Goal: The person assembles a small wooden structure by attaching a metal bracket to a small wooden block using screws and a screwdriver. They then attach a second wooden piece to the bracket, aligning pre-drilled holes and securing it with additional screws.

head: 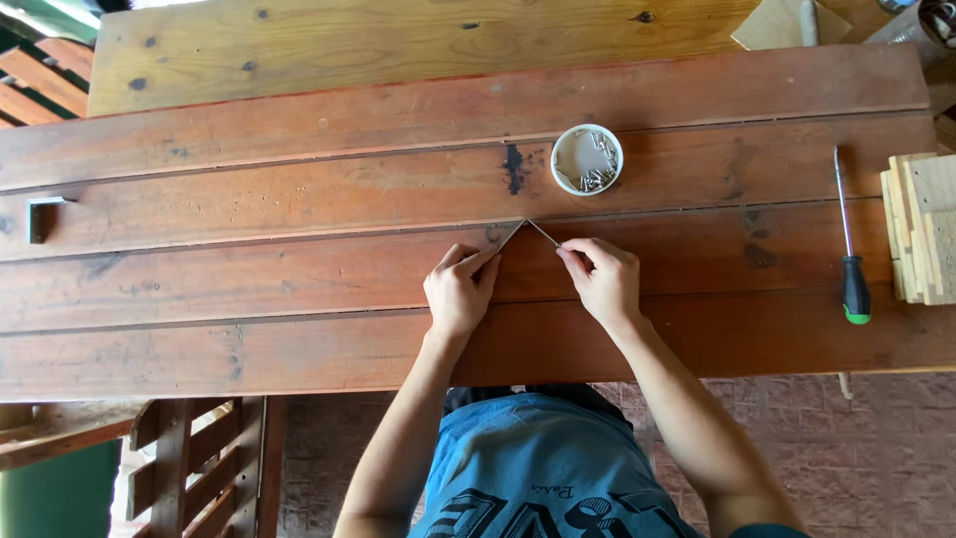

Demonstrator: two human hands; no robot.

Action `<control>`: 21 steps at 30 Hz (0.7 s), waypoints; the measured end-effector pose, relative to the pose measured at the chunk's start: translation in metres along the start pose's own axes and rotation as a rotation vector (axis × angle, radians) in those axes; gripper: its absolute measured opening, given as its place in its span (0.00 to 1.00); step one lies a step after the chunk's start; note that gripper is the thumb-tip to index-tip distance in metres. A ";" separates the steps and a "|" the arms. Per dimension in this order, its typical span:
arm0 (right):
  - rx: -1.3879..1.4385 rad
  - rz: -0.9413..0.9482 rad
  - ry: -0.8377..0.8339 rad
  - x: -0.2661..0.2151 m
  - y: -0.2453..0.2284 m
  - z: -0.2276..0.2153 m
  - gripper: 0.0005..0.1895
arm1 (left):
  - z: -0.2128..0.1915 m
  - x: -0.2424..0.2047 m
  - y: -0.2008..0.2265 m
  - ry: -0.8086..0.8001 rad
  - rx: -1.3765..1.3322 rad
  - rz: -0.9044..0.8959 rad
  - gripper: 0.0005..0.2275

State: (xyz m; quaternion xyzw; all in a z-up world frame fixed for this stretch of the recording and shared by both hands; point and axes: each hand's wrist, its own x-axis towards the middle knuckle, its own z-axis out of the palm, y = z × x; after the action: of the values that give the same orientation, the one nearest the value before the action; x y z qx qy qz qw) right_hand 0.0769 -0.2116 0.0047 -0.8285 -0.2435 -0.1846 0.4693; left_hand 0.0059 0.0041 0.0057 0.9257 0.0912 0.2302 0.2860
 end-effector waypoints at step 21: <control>-0.103 0.017 0.031 0.018 0.012 0.014 0.05 | 0.020 0.029 -0.017 -0.101 0.039 0.011 0.07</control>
State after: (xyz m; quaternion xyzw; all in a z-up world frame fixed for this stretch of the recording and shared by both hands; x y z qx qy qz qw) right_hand 0.0994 -0.2006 -0.0009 -0.8506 -0.2192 -0.2056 0.4315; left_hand 0.0403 0.0168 -0.0081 0.9420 0.0762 0.1828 0.2709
